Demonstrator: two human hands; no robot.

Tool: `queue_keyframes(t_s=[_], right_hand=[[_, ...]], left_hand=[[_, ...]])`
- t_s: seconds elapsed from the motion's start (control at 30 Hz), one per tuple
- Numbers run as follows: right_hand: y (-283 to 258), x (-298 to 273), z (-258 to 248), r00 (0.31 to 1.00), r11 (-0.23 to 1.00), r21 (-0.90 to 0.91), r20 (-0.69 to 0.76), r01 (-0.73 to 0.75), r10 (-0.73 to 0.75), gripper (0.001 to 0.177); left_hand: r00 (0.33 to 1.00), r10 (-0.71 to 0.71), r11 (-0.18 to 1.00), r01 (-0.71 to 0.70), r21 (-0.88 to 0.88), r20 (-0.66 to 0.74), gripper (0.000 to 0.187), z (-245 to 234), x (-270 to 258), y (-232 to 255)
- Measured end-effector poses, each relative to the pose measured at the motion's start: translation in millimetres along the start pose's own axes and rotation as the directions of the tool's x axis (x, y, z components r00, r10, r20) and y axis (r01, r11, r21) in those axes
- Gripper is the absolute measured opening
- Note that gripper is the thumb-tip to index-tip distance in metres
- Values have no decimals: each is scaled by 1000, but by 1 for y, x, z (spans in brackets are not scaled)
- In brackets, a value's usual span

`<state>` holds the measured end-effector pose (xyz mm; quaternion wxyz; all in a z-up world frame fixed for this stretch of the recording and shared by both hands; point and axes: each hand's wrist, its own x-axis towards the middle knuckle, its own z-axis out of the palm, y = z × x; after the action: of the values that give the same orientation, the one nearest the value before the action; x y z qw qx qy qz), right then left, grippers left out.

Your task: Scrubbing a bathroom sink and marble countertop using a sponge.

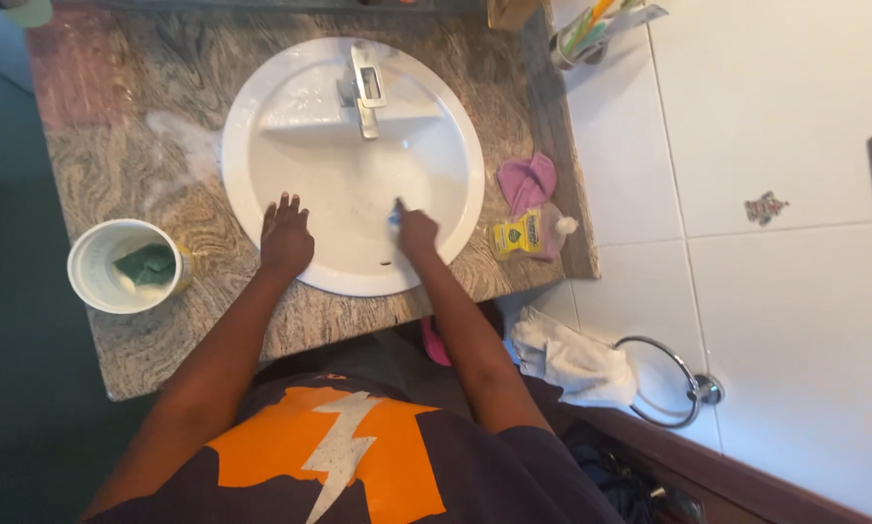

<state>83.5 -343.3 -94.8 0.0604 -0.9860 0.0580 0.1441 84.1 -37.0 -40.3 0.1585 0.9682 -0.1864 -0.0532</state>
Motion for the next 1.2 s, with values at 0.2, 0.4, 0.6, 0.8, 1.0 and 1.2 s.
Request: queue_keyframes(t_s=[0.2, 0.4, 0.6, 0.8, 1.0, 1.2], right_hand=[[-90, -46, -80, 944, 949, 294, 265, 116, -198, 85], [-24, -33, -73, 982, 999, 6, 181, -48, 46, 62], [-68, -36, -44, 945, 958, 94, 164, 270, -282, 69], [-30, -30, -71, 922, 936, 231, 221, 266, -317, 76], [3, -13, -102, 920, 966, 22, 300, 258, -253, 73], [-68, -2, -46, 811, 822, 328, 215, 465, -545, 81]], left_hand=[[995, -89, 993, 84, 84, 51, 47, -35, -5, 20], [994, -109, 987, 107, 117, 11, 45, -22, -7, 16], [972, -236, 961, 233, 147, 0, 39, -41, -13, 29], [900, -418, 905, 424, 30, -120, 35, -45, -21, 41], [891, -448, 889, 453, 67, -78, 50, -32, -24, 35], [907, -421, 907, 420, -19, -25, 59, -31, -36, 32]])
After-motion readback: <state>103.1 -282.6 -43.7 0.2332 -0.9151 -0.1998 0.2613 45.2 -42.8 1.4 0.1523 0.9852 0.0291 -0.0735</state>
